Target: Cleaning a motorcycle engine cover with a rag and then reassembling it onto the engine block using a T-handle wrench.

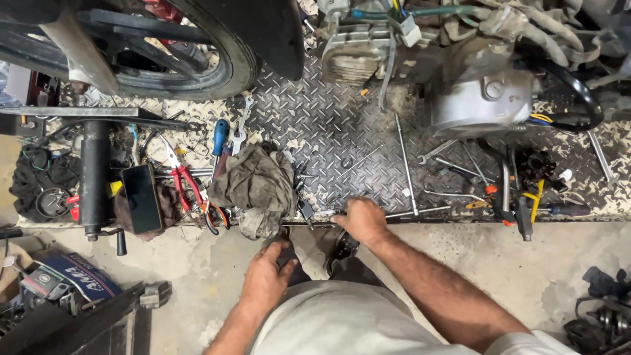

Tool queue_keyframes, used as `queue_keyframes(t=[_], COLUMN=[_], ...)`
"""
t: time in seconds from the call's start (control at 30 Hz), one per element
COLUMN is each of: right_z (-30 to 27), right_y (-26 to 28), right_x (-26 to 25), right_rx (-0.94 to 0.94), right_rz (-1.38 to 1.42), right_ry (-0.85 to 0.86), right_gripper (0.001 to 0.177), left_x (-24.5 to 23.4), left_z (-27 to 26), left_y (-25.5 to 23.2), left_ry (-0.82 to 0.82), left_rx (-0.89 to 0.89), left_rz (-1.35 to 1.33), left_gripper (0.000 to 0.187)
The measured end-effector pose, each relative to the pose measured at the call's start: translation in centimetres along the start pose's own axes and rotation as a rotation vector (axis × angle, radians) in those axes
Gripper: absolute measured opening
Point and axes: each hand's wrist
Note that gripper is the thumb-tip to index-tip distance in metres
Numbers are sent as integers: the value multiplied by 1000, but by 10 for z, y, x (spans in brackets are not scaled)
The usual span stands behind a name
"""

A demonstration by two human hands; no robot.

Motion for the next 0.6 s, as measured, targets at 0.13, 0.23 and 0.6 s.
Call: queue_keyframes(t=[0.13, 0.23, 0.6], right_z=[17, 34, 30], right_y=[-5, -20, -62], right_x=[4, 16, 9], right_rx=[28, 0, -35], right_rz=[-42, -72, -173], right_ry=[20, -46, -77], right_gripper=[35, 36, 26], left_x=[-9, -3, 31], left_z=[14, 52, 169], left_y=[-23, -30, -64], left_ry=[40, -9, 173], left_rx=[96, 196, 243], left_rz=[35, 326, 773], left_gripper=[31, 25, 28])
Point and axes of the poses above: each hand's wrist, its own z-axis towards the middle knuckle, its own x-axis out of the palm, y = z × x, and after that the axes turned 15 degrees about y, right-handed
